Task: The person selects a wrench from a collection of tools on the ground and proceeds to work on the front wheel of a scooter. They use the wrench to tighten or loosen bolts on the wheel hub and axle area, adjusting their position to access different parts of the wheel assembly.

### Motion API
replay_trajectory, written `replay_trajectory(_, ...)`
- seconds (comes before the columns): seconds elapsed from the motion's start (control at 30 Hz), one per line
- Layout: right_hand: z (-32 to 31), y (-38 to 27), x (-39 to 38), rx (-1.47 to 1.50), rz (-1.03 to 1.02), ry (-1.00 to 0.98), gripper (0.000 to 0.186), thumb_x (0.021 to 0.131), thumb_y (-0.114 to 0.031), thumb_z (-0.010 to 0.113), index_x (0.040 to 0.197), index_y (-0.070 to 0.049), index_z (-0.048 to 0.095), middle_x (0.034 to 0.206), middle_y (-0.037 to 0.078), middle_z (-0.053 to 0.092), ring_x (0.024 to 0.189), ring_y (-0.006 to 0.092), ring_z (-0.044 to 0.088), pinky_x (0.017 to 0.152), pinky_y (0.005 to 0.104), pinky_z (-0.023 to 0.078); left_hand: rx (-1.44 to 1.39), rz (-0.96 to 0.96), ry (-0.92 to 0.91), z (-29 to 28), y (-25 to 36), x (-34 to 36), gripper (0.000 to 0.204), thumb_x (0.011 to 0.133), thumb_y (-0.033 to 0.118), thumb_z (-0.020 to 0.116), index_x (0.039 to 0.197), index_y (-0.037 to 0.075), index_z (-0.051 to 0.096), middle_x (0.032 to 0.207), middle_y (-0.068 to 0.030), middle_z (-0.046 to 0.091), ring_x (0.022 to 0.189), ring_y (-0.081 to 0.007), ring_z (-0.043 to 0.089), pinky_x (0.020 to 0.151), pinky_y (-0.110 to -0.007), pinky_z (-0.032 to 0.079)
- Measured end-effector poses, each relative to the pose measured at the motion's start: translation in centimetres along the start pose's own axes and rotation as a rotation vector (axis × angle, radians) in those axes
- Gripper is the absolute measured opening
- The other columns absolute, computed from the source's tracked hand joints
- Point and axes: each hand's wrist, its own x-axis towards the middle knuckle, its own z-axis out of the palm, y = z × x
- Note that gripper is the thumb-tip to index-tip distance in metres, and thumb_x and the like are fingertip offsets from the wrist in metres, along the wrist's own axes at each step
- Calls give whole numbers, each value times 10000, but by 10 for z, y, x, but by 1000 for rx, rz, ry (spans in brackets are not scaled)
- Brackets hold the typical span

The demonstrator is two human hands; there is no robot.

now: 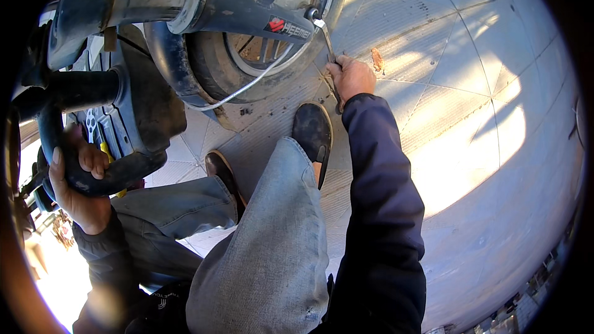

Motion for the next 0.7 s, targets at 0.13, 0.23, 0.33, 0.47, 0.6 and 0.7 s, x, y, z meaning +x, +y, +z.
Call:
replay_trajectory(0.13,-1,5,19,-136,-75,102,268,832,-350,664,1021,-167,712,870,125,687,807,336,652,715,423,507,14,10,2,-1,0,-1,462,916,407,532,1119,-7,527,638,-53,492,539,-144,483,600,-278,409)
replay_trajectory(0.23,-2,17,37,-229,-141,222,257,824,-283,663,1048,-161,689,933,103,680,861,319,645,738,417,512,18,6,-10,0,1,0,465,915,406,534,1123,-9,524,639,-52,490,542,-144,485,603,-276,408)
replay_trajectory(0.33,0,18,47,-278,-153,281,297,792,-189,670,1088,-153,659,1021,80,668,941,289,630,768,420,518,6,2,-7,0,1,0,466,913,404,536,1126,-10,519,641,-52,490,544,-144,486,605,-275,408)
replay_trajectory(0.47,11,28,48,-205,-196,367,230,873,-253,626,1065,-136,675,929,96,667,854,323,633,736,417,507,13,7,-2,3,1,0,459,914,405,533,1118,-5,507,640,-50,486,543,-141,483,604,-273,407)
replay_trajectory(0.6,6,26,30,-118,-197,294,219,857,-237,645,1033,-111,675,916,107,667,873,315,630,745,411,510,35,18,0,4,1,-1,446,916,404,525,1106,2,491,636,-48,480,540,-138,478,601,-271,404)
replay_trajectory(0.7,-4,32,24,-206,-230,422,189,866,-251,639,993,-112,657,913,99,667,857,312,626,713,404,511,47,21,3,4,2,-1,436,921,402,516,1101,6,483,634,-47,479,535,-137,475,600,-271,403)
